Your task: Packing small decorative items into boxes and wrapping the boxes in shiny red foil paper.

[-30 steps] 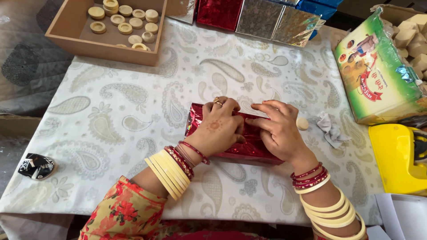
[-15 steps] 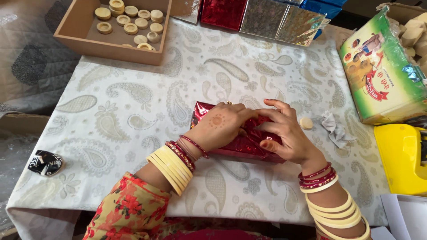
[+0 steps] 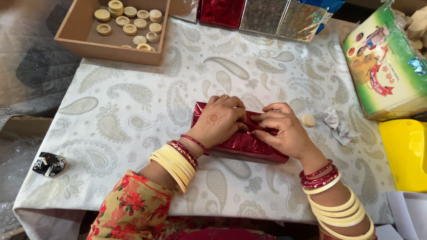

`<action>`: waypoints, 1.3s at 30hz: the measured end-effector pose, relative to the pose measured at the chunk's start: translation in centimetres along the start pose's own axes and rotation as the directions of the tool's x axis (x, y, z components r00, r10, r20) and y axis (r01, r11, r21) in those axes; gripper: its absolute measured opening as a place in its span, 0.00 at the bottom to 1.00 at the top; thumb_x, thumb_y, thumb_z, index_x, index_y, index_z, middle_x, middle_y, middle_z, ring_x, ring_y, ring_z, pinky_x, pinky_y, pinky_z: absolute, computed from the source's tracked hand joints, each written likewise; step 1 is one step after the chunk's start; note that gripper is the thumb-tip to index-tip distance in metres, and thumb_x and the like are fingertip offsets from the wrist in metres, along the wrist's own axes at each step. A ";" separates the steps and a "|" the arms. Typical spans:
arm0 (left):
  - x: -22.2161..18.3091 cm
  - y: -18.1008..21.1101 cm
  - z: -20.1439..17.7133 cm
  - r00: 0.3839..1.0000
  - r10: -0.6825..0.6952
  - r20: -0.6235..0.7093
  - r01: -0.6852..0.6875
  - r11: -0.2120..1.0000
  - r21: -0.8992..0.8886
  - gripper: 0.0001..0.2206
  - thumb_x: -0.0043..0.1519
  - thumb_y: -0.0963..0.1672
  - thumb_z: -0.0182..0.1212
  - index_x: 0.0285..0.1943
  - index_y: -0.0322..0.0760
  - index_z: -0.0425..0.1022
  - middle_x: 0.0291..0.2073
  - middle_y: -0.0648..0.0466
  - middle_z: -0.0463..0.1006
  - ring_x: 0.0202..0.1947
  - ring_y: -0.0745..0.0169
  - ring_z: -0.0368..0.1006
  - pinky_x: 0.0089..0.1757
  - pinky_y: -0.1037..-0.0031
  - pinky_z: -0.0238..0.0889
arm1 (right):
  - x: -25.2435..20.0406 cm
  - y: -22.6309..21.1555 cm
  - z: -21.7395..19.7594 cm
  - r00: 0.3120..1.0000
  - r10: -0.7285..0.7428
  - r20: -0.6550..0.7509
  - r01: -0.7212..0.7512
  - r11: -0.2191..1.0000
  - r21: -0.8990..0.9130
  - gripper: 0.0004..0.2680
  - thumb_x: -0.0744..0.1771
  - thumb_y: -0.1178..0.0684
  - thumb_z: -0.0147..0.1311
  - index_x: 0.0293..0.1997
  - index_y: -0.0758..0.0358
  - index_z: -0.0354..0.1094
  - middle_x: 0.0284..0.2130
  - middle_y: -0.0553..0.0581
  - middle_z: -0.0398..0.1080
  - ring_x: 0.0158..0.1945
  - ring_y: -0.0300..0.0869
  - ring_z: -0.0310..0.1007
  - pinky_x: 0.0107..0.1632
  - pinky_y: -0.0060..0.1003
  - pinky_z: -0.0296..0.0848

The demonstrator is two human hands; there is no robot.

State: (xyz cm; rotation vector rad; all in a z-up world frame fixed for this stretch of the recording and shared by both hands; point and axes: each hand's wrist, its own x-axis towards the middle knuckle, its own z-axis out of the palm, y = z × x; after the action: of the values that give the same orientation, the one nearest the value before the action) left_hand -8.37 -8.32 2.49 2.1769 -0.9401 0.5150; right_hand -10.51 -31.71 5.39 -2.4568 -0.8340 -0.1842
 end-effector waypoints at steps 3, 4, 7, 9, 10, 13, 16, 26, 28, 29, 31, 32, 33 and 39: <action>0.2 0.0 -0.2 0.981 -0.127 0.146 0.132 0.991 -0.023 0.06 0.54 0.45 0.70 0.35 0.43 0.81 0.37 0.55 0.77 0.45 0.53 0.72 0.49 0.60 0.59 | -0.1 0.3 0.3 0.999 0.034 -0.008 -0.033 0.999 0.026 0.06 0.60 0.53 0.69 0.33 0.62 0.78 0.43 0.50 0.80 0.58 0.47 0.67 0.59 0.42 0.67; 0.2 0.0 -0.2 0.981 -0.128 0.148 0.133 0.991 -0.023 0.06 0.54 0.45 0.70 0.35 0.43 0.81 0.37 0.55 0.77 0.45 0.53 0.72 0.49 0.60 0.59 | 0.0 -0.1 0.3 0.999 0.035 -0.007 -0.035 0.999 0.028 0.06 0.60 0.53 0.69 0.33 0.62 0.78 0.43 0.50 0.80 0.58 0.47 0.67 0.59 0.42 0.67; 0.4 -0.1 0.1 0.986 -0.111 0.121 0.123 0.988 -0.094 0.05 0.52 0.45 0.71 0.33 0.43 0.82 0.36 0.54 0.77 0.45 0.52 0.72 0.50 0.59 0.58 | 0.0 -0.9 0.4 0.994 0.111 -0.006 -0.111 0.993 0.044 0.08 0.59 0.56 0.68 0.36 0.62 0.75 0.42 0.51 0.77 0.57 0.47 0.67 0.58 0.42 0.67; 0.4 -0.3 0.4 0.982 -0.153 0.113 0.164 0.982 -0.094 0.05 0.51 0.44 0.72 0.33 0.45 0.82 0.37 0.55 0.78 0.46 0.49 0.71 0.51 0.59 0.58 | -0.1 -1.2 0.7 0.982 0.181 -0.055 -0.177 0.981 0.075 0.12 0.60 0.59 0.64 0.46 0.62 0.70 0.46 0.51 0.73 0.58 0.47 0.66 0.59 0.41 0.68; 0.3 -0.4 0.6 0.982 -0.153 0.113 0.164 0.982 -0.093 0.05 0.51 0.44 0.72 0.33 0.45 0.82 0.37 0.55 0.78 0.46 0.49 0.71 0.51 0.59 0.58 | -0.1 -1.4 0.7 0.982 0.181 -0.056 -0.176 0.981 0.075 0.12 0.60 0.59 0.64 0.46 0.62 0.70 0.46 0.51 0.73 0.58 0.47 0.66 0.59 0.41 0.68; 0.2 -0.4 0.8 0.977 -0.199 0.082 0.207 0.972 -0.113 0.16 0.52 0.42 0.71 0.49 0.42 0.76 0.43 0.53 0.77 0.50 0.48 0.73 0.51 0.58 0.59 | 0.0 -1.8 0.5 0.990 0.085 -0.110 -0.087 0.996 -0.010 0.15 0.59 0.60 0.65 0.48 0.64 0.71 0.50 0.54 0.70 0.61 0.51 0.62 0.62 0.47 0.59; 0.3 0.0 0.5 0.977 -0.213 -0.004 0.207 0.953 -0.222 0.26 0.49 0.43 0.74 0.56 0.41 0.68 0.48 0.51 0.75 0.52 0.46 0.72 0.51 0.56 0.58 | 0.0 -2.1 -0.2 0.983 -0.114 -0.142 0.075 0.964 -0.253 0.09 0.60 0.60 0.64 0.41 0.58 0.76 0.51 0.52 0.73 0.63 0.50 0.61 0.66 0.47 0.58; 0.3 -0.3 -0.5 0.995 -0.099 0.003 0.099 0.995 0.007 0.12 0.52 0.45 0.72 0.44 0.45 0.80 0.43 0.52 0.76 0.50 0.46 0.71 0.53 0.53 0.54 | -0.1 -2.5 -0.7 0.988 -0.121 -0.091 0.091 0.957 -0.277 0.07 0.58 0.58 0.65 0.35 0.51 0.81 0.55 0.51 0.72 0.70 0.57 0.55 0.68 0.51 0.52; 0.4 -0.1 -1.5 0.998 -0.035 -0.055 0.041 0.994 0.104 0.08 0.51 0.45 0.71 0.38 0.45 0.82 0.40 0.53 0.77 0.49 0.47 0.71 0.52 0.49 0.52 | -0.1 -2.4 -0.7 0.988 -0.119 -0.098 0.088 0.957 -0.275 0.08 0.58 0.59 0.64 0.35 0.50 0.81 0.55 0.50 0.72 0.71 0.57 0.54 0.68 0.51 0.52; 0.5 0.1 -2.3 0.994 -0.031 -0.101 0.042 0.993 0.107 0.07 0.52 0.43 0.69 0.38 0.45 0.82 0.40 0.54 0.77 0.49 0.47 0.71 0.52 0.53 0.53 | -0.1 -2.4 -0.7 0.990 -0.112 -0.091 0.082 0.956 -0.281 0.10 0.58 0.61 0.62 0.35 0.49 0.81 0.56 0.50 0.72 0.71 0.57 0.53 0.68 0.51 0.51; 0.7 0.8 -3.5 0.990 -0.023 -0.142 0.039 0.993 0.111 0.06 0.53 0.42 0.68 0.37 0.44 0.82 0.39 0.55 0.78 0.49 0.48 0.71 0.51 0.56 0.55 | -0.2 -2.1 -0.6 0.991 -0.102 -0.089 0.072 0.955 -0.287 0.11 0.57 0.62 0.59 0.35 0.48 0.82 0.56 0.50 0.72 0.71 0.58 0.53 0.68 0.52 0.51; 0.8 1.3 -3.9 0.999 -0.010 -0.038 0.016 0.989 0.146 0.05 0.54 0.41 0.65 0.37 0.45 0.82 0.38 0.56 0.78 0.46 0.51 0.72 0.49 0.59 0.59 | -0.3 -1.8 -0.5 0.989 -0.117 -0.092 0.090 0.962 -0.258 0.12 0.56 0.63 0.58 0.35 0.48 0.81 0.58 0.51 0.71 0.72 0.59 0.51 0.69 0.51 0.51; 0.8 1.8 -4.3 0.998 -0.001 0.066 -0.011 0.984 0.179 0.06 0.55 0.40 0.62 0.37 0.45 0.81 0.37 0.56 0.78 0.44 0.53 0.73 0.48 0.62 0.62 | -0.3 -1.4 -0.4 0.987 -0.132 -0.096 0.108 0.968 -0.228 0.13 0.56 0.63 0.57 0.36 0.47 0.81 0.59 0.51 0.70 0.73 0.60 0.50 0.70 0.51 0.50; -0.2 2.4 -1.6 0.927 0.084 0.365 -0.235 0.888 0.395 0.05 0.57 0.42 0.59 0.32 0.46 0.81 0.25 0.55 0.80 0.31 0.56 0.78 0.37 0.64 0.68 | -0.3 -1.4 -0.5 0.992 -0.103 -0.070 0.082 0.964 -0.254 0.14 0.55 0.64 0.56 0.37 0.48 0.81 0.59 0.52 0.69 0.71 0.59 0.52 0.69 0.51 0.49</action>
State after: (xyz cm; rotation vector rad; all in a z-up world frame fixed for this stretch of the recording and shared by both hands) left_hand -10.46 -8.23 4.56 2.6634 -1.3033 0.4686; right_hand -11.57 -31.18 6.41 -2.6230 -0.9403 -0.4477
